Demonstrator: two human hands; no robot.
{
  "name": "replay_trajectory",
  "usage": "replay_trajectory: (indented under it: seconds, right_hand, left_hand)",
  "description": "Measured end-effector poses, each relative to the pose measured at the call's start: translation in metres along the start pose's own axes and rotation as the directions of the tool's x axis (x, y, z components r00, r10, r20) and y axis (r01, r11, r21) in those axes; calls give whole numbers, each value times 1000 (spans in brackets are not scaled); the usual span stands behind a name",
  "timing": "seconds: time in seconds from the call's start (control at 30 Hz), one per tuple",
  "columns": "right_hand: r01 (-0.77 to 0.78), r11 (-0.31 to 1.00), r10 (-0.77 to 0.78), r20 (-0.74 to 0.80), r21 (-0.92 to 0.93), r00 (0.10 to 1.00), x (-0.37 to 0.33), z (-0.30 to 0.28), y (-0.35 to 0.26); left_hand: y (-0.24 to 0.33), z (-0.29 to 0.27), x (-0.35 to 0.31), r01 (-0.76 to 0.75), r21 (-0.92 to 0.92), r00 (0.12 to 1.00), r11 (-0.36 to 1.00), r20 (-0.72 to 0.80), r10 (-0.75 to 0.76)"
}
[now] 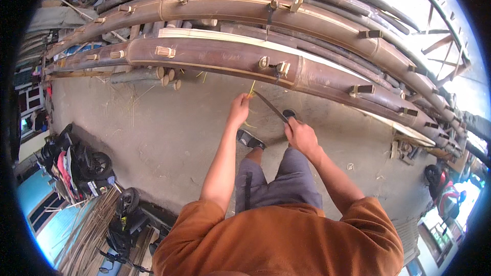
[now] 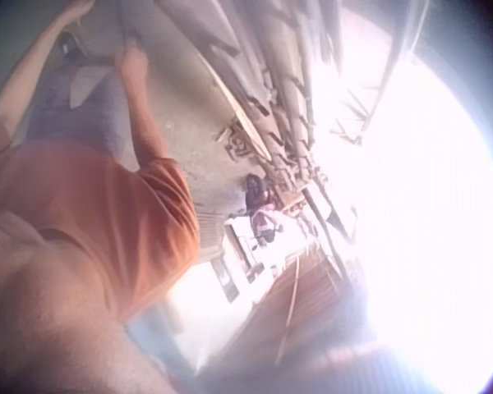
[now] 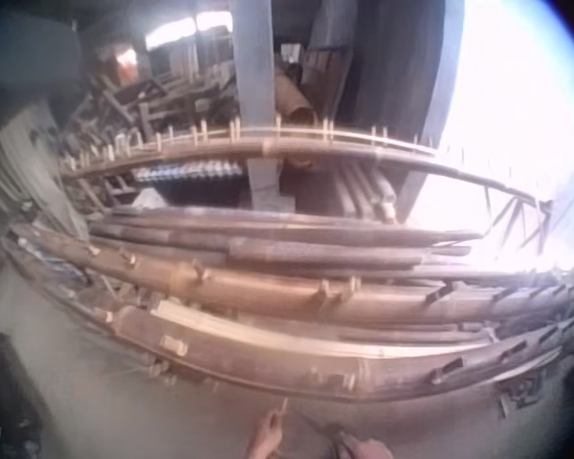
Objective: The person cuts yellow ties from a stack of bamboo poles using a machete, then gathers the cut ties and other debris from the floor into a bundle. The person walks through a workshop and an outdoor area, carrying the debris and discarding it.
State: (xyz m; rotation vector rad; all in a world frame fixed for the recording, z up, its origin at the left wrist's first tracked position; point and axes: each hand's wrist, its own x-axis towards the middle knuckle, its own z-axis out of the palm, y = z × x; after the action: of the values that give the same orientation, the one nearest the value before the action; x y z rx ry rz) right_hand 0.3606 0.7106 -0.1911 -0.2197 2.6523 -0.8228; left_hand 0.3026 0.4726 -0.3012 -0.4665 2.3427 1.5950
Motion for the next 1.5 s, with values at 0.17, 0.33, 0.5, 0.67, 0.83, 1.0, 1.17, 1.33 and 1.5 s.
replay_trajectory:
  seconds: [0.17,0.33,0.5,0.67,0.83,1.0,1.17,1.33,1.5]
  right_hand:
    - [95,989,-79,131,-118,988,60,24,-7]
    - [184,972,-110,407,-148,907,98,93,5]
    - [210,973,-127,532,-97,837,53,97,19]
    - [68,998,-58,390,-11,919,-61,47,102]
    - [-121,990,137,339,-68,931,-137,-34,173]
    - [-235,970,243,186,-66,952,-138,-87,201]
    - [-72,997,71,173,2,982,-79,-107,171]
    - [105,994,-94,218,-38,971,-25,-64,142]
    - [269,962,-249,248,-50,936,29,35,145]
  left_hand:
    - [30,-18,-33,120,287,993,950,-23,-118]
    - [45,-5,-51,11,223,993,975,-117,16]
    - [58,29,-77,155,-335,985,929,129,-118]
    - [32,150,-66,303,-565,946,768,273,-173]
    - [-3,264,-12,257,-803,948,538,100,-303]
    - [14,236,-19,269,-480,963,835,136,-233]
    - [55,173,-77,92,-22,995,996,33,-91]
    - [60,161,-102,78,124,997,989,-25,-75]
    - [77,162,-122,6,117,990,993,-139,10]
